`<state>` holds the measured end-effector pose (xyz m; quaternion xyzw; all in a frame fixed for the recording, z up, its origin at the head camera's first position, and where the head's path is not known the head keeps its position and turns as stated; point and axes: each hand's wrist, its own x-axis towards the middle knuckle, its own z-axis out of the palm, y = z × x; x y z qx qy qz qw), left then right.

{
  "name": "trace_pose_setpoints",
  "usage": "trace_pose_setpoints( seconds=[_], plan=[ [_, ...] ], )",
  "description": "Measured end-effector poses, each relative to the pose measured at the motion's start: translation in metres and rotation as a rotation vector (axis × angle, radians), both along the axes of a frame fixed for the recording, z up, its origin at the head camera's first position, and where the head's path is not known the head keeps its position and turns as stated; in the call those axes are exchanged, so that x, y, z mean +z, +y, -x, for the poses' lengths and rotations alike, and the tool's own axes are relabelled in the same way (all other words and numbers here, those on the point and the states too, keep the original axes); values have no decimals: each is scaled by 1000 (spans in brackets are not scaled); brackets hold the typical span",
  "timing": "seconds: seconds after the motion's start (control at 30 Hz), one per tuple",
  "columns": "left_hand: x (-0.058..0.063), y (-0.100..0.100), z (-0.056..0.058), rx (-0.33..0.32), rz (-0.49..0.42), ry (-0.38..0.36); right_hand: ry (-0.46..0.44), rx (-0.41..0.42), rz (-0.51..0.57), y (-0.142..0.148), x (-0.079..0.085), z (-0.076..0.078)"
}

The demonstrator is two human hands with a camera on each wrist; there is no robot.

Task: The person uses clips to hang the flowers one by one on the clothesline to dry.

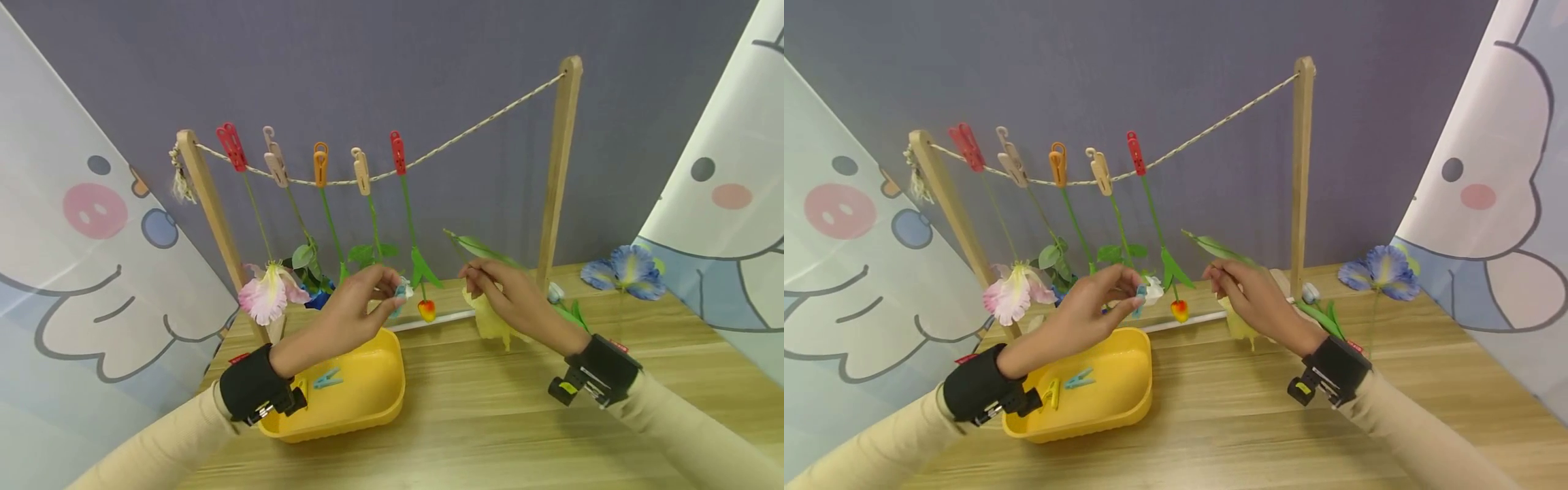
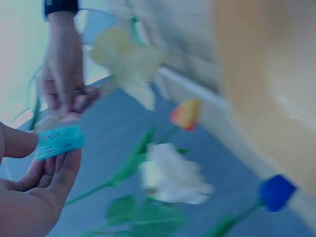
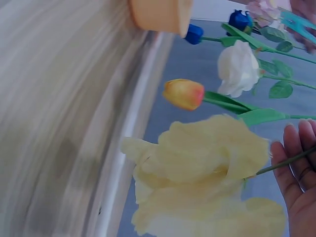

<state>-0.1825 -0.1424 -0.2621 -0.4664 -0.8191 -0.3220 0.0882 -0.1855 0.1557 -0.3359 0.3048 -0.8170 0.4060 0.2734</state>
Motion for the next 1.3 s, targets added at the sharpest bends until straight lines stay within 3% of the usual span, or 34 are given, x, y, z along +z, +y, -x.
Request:
trace_pose_setpoints(
  seconds=[0.13, 0.27, 0.5, 0.77, 1.03, 1.3],
  plan=[
    [26, 21, 5, -65, -121, 27, -7, 36, 87, -7, 8, 12],
    [50, 39, 12, -90, -238, 30, 33, 48, 126, -13, 16, 22],
    [87, 63, 19, -52, -442, 19, 51, 37, 153, -23, 28, 31],
    [121, 88, 25, 22, -572, 127, 68, 10, 235, -23, 40, 48],
    [139, 99, 37, 158, -582, 172, 54, 18, 269, -34, 52, 62],
    [139, 104, 49, 225, -577, 197, 54, 20, 297, -42, 61, 67]
  ],
)
